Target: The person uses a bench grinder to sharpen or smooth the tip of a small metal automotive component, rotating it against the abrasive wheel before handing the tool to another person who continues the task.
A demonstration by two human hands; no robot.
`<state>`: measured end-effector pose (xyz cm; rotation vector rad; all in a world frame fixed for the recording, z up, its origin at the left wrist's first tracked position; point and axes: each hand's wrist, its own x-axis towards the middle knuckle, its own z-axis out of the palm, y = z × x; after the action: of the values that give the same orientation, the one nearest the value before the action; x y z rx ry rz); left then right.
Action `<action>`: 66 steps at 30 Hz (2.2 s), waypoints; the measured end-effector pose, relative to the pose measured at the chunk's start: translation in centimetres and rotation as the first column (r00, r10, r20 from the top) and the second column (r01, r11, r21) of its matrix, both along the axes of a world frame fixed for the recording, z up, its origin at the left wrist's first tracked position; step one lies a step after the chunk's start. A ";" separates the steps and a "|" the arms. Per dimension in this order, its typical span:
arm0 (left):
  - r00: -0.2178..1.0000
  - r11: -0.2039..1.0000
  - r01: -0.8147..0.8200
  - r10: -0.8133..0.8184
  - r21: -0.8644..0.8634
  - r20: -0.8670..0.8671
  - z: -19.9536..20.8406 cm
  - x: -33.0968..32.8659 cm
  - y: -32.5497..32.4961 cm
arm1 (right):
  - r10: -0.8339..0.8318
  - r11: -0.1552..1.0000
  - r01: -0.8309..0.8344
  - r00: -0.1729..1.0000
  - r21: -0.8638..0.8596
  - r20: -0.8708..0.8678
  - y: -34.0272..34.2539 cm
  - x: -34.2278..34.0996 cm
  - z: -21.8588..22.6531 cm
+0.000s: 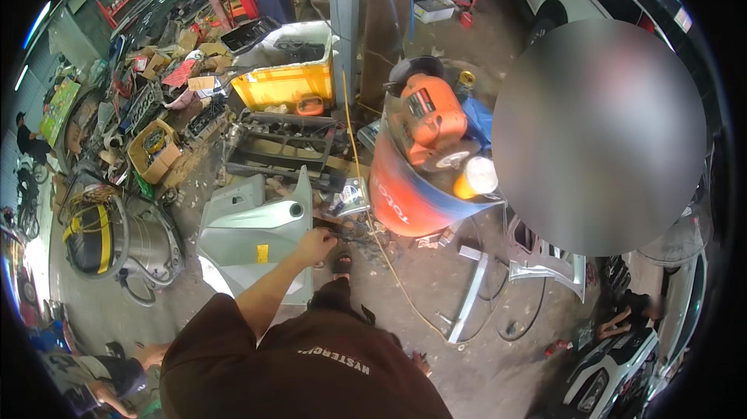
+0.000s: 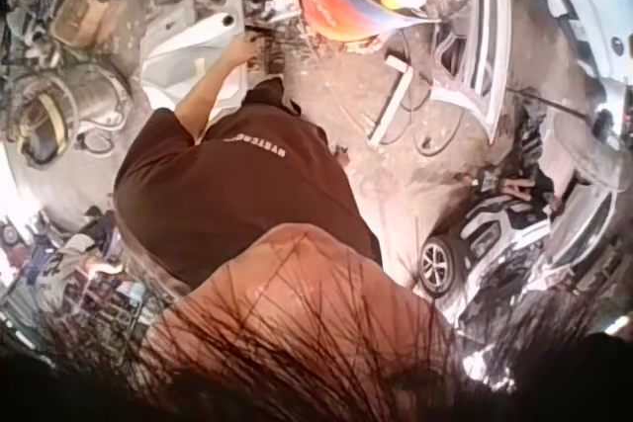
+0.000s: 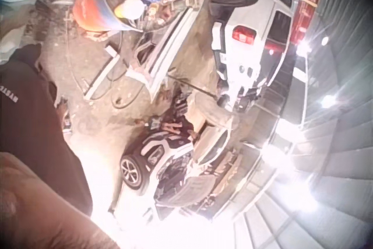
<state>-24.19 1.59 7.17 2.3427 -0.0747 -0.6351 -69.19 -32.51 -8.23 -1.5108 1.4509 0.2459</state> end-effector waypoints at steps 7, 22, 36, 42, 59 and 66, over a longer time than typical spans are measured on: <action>0.985 0.993 -0.108 0.112 -0.035 0.133 -1.1 10.1 3.0 | -0.026 0.994 0.026 1.000 0.110 -0.004 -1.0 11.4 4.5; 0.703 0.933 -0.358 0.303 -0.048 0.643 12.5 37.3 1.7 | -0.291 0.933 0.318 0.941 0.166 -0.171 -5.7 21.0 3.9; 0.565 0.893 -0.432 0.161 0.124 0.809 16.2 76.2 -3.4 | -0.237 0.971 0.234 0.959 -0.037 -0.154 2.8 32.9 8.5; 0.377 0.907 -0.412 0.079 0.090 0.923 15.4 78.5 -2.1 | -0.238 0.971 0.241 0.951 -0.011 -0.199 4.0 36.3 8.7; 0.604 0.817 -0.411 -0.089 0.405 0.792 16.8 81.3 -2.5 | -0.679 0.733 0.677 0.733 0.066 0.028 2.2 37.2 11.5; 0.684 0.801 -0.447 0.019 0.399 0.729 19.3 76.2 -3.7 | -0.736 0.669 0.734 0.676 0.117 -0.035 6.9 32.5 10.2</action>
<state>51.98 -2.14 26.52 2.9637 0.1055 0.4917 -36.74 -25.64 1.97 -0.7122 1.8759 -0.1772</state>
